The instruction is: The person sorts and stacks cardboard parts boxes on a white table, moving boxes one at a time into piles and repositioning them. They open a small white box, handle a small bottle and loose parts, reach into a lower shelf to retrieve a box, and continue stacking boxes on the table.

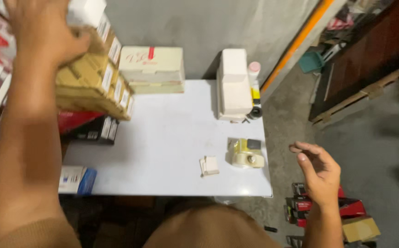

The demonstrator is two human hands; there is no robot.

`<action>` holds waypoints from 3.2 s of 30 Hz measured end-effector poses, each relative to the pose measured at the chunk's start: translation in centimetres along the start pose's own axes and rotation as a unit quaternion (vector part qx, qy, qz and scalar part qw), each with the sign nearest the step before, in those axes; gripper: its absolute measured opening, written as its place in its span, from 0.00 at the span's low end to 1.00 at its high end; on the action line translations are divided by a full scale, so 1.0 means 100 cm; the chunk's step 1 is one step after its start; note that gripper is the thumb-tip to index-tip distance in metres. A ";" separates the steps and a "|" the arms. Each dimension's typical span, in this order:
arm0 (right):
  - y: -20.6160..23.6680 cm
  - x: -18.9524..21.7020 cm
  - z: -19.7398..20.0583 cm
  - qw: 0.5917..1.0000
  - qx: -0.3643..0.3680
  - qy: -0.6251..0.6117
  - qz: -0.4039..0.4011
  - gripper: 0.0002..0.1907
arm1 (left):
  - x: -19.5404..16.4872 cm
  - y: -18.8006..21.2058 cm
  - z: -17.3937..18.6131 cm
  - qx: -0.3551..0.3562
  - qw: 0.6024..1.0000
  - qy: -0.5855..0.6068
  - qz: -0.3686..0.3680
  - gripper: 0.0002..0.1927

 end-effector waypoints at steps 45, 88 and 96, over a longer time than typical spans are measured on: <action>-0.030 -0.072 0.019 0.998 -0.027 -0.015 -0.047 0.11 | 0.129 0.051 -0.042 -0.097 0.652 0.675 0.332 0.51; -0.220 0.128 -0.197 0.947 0.308 0.019 0.092 0.29 | -0.190 0.027 0.006 0.017 0.566 0.821 0.074 0.36; -0.240 0.161 -0.309 0.901 0.396 -0.013 0.177 0.29 | -0.110 0.093 0.036 -0.260 0.595 0.754 0.103 0.35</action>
Point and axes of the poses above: each hand's wrist, its own y-axis away from the middle knuckle, its own z-axis out of the back of the hand, x = y × z, the point moved 7 cm from there along -y, towards the middle knuckle, and after that the axes turned 10 degrees about x, right-handed, at the moved point
